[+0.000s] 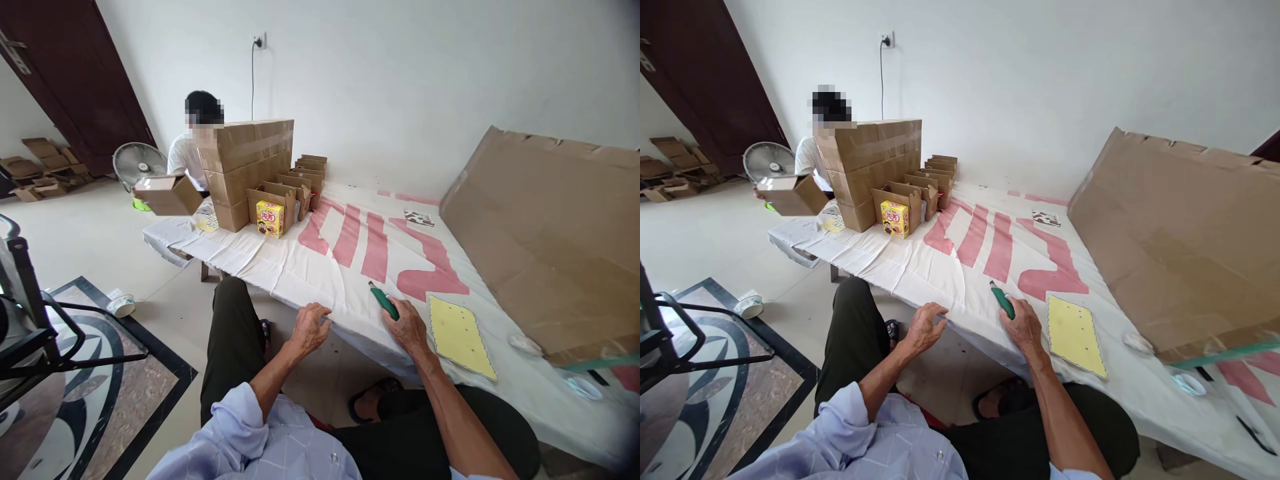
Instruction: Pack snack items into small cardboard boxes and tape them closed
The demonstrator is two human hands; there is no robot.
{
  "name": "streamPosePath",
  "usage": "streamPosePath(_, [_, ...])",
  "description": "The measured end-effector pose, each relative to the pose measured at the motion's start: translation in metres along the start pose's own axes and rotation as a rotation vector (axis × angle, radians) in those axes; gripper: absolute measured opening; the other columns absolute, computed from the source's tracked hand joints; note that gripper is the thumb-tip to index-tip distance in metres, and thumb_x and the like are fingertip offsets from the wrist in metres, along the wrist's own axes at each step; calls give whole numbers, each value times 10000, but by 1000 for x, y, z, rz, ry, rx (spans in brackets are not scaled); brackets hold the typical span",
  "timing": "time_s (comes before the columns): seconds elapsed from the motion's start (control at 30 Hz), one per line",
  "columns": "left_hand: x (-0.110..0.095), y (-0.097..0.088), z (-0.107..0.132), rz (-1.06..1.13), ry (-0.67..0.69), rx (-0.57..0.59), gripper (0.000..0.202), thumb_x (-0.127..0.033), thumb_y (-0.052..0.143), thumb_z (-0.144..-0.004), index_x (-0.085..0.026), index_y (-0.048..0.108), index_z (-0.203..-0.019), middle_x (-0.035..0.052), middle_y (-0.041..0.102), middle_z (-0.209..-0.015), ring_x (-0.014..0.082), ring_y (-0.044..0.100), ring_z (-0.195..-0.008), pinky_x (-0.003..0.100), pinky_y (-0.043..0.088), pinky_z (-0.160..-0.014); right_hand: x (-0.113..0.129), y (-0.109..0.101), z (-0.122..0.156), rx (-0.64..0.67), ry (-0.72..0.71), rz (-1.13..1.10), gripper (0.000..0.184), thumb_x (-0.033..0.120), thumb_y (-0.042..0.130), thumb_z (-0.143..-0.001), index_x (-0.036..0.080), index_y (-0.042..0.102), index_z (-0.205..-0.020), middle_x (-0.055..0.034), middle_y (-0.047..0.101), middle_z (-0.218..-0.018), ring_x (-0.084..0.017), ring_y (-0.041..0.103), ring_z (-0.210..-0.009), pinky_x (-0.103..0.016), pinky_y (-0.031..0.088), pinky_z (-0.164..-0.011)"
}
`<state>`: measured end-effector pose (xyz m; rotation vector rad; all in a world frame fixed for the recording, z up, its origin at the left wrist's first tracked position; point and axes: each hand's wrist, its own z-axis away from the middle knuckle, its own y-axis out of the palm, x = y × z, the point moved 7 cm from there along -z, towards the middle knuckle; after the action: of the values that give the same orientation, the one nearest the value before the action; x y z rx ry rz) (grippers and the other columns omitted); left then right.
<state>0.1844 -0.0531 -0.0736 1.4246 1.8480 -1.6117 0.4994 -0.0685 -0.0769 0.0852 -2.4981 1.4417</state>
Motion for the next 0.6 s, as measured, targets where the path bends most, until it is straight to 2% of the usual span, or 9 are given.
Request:
streamPosePath(0.17, [-1, -3, -1, 234, -113, -4, 132, -168, 718, -884, -198, 827, -953, 63, 828, -956, 218, 764, -921, 354, 592, -934, -3, 3, 0, -10, -2, -8, 432, 387, 567, -901, 242, 733, -1272, -133, 756, -1200, -328, 715, -1146, -471, 602, -1024])
streamPosePath(0.43, [-9, 1, 3, 337, -167, 84, 102, -193, 724, -872, -169, 814, -831, 45, 796, -824, 195, 716, -826, 329, 563, -888, -5, 6, 1, -2, 5, -24, 443, 407, 574, -910, 236, 721, -1292, -143, 748, -1219, -337, 702, -1170, -494, 589, -1056])
streamPosePath(0.53, [-16, 0, 4, 449, -192, 171, 141, -242, 740, -896, -145, 796, -811, 43, 754, -759, 170, 666, -743, 296, 540, -782, -2, 2, 3, 7, 19, -29, 449, 409, 572, -917, 220, 721, -1297, -149, 745, -1215, -332, 699, -1161, -482, 588, -1043])
streamPosePath(0.6, [-37, -7, 4, 576, -145, 272, 211, -328, 755, -925, -134, 801, -854, 52, 744, -766, 162, 657, -728, 281, 528, -740, 1, 0, 5, 8, 28, -38, 447, 397, 575, -918, 214, 724, -1297, -151, 746, -1211, -326, 696, -1163, -467, 580, -1047])
